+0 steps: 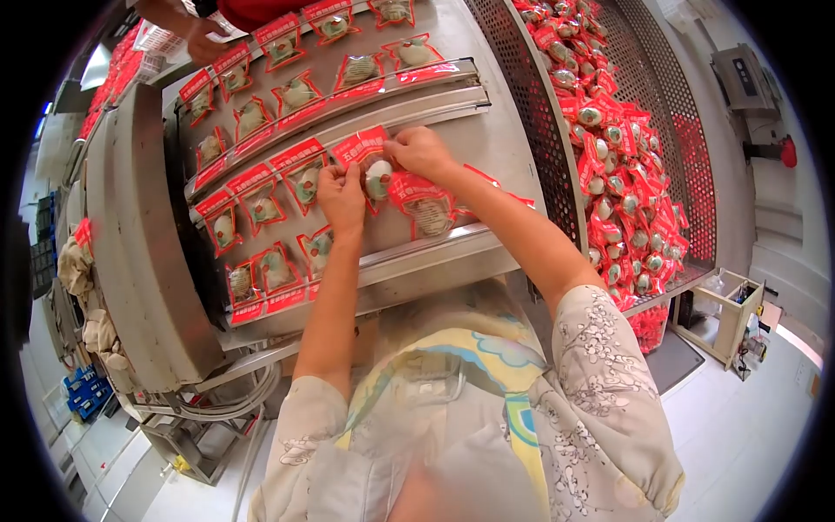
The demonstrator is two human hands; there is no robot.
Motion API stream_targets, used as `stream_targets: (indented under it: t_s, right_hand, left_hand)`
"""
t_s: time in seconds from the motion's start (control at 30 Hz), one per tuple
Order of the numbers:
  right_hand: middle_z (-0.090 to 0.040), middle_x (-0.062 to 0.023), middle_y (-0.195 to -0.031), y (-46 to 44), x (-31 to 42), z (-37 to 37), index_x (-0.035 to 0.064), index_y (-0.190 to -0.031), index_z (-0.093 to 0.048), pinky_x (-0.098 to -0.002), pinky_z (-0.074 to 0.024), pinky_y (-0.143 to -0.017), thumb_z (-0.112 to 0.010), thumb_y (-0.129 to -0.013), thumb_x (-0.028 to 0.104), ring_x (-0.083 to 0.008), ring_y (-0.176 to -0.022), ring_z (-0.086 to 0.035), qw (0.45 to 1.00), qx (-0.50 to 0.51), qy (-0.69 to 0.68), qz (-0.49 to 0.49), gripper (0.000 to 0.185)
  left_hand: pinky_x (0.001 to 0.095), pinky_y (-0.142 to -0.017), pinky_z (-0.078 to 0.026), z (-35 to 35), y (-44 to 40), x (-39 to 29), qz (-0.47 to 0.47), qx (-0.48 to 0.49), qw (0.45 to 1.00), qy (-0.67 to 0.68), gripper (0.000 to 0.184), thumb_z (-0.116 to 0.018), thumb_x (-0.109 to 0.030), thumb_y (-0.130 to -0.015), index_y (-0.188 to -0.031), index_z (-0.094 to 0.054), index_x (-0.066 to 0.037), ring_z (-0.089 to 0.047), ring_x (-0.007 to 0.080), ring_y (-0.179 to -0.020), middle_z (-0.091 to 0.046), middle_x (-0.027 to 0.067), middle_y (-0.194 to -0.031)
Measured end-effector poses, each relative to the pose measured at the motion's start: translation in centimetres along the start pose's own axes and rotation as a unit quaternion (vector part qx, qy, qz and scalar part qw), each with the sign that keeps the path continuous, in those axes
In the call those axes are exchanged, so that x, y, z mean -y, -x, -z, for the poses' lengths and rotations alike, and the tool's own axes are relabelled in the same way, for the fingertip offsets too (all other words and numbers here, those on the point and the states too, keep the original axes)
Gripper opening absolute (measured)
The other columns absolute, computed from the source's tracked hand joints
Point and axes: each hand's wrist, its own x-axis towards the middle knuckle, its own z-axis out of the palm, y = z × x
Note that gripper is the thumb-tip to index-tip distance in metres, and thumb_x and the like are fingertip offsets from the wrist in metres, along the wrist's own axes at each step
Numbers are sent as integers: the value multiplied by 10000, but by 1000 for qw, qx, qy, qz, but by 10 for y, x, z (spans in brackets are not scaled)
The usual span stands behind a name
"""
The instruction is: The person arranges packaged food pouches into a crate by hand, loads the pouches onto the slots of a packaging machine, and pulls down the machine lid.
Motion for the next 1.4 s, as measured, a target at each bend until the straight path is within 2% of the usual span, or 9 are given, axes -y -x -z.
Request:
stream_targets:
  t_s: [0.13,0.2,0.53,0.73,0.93,1.03,1.2,1.27,1.4]
  right_hand:
    - [-688,-128,-818,-1,5,-2,77,-827,-726,-393,-497,-727,-627,-803,373,-288,-779,-654,989,-3,147,-35,313]
    - [-690,-119,-819,0,11,-3,97,-829,-730,-410,-494,-746,-617,-797,390,-311,-808,-652,985,-5,164,-54,315]
    - [-650,-138,-667,-22,-16,-4,-1,-738,-687,-361,-490,-640,-599,-760,326,-221,-618,-623,997,-65,-23,-30,340]
    - [-617,-135,-584,-23,-2,5,-5,-662,-676,-327,-478,-571,-634,-716,316,-210,-540,-592,995,19,83,-46,328]
    - [-622,-99,-587,-26,-19,-7,5,-692,-684,-319,-466,-546,-627,-776,322,-164,-536,-583,997,-54,-56,-23,333]
    - [-634,-73,-610,-20,-13,-11,8,-736,-691,-309,-462,-539,-617,-823,305,-136,-538,-577,989,-87,-112,-27,318]
    - [-656,-79,-664,-25,-22,-7,11,-809,-692,-319,-482,-557,-651,-827,274,-149,-557,-606,981,-20,-191,-35,266]
    - [-667,-99,-702,-19,-18,-3,18,-847,-687,-333,-492,-579,-668,-819,273,-185,-585,-626,986,-52,-158,-3,257]
    - [-665,-126,-816,-3,21,4,61,-897,-658,-394,-502,-675,-683,-797,292,-296,-762,-646,946,-243,133,168,254]
  left_hand:
    - [240,-540,-490,11,-1,11,55,77,990,102,105,-611,-97,-892,-909,-568,-2,-615,101,-662,-653,53,-782]
    - [252,-539,-506,16,-2,6,166,91,976,108,102,-592,-106,-900,-932,-574,-11,-631,124,-678,-653,55,-797]
    - [294,-514,-546,-5,-19,-14,422,40,878,221,54,-543,-82,-886,-902,-569,-37,-622,165,-633,-604,50,-777]
    - [304,-497,-543,12,2,-43,420,27,874,243,72,-540,-83,-878,-897,-566,-18,-620,172,-638,-610,75,-797]
    - [322,-509,-548,-2,-12,-33,403,13,868,291,112,-515,-76,-891,-973,-558,-14,-640,204,-693,-631,103,-859]
    - [346,-653,-560,-1,-11,-45,401,6,873,278,205,-548,-86,-892,-1078,-534,0,-645,247,-833,-629,125,-957]
    - [381,-964,-425,-3,16,-55,43,-9,999,19,419,-672,-112,-830,-1191,-500,16,-521,333,-1141,-500,206,-1255]
    - [406,-992,-402,6,26,-83,-163,22,964,-210,433,-679,-97,-806,-1199,-520,-15,-493,359,-1176,-472,224,-1293]
    - [426,-1005,-384,6,16,-66,-273,101,921,-260,382,-665,-33,-736,-1113,-608,-59,-473,340,-1198,-547,110,-1260]
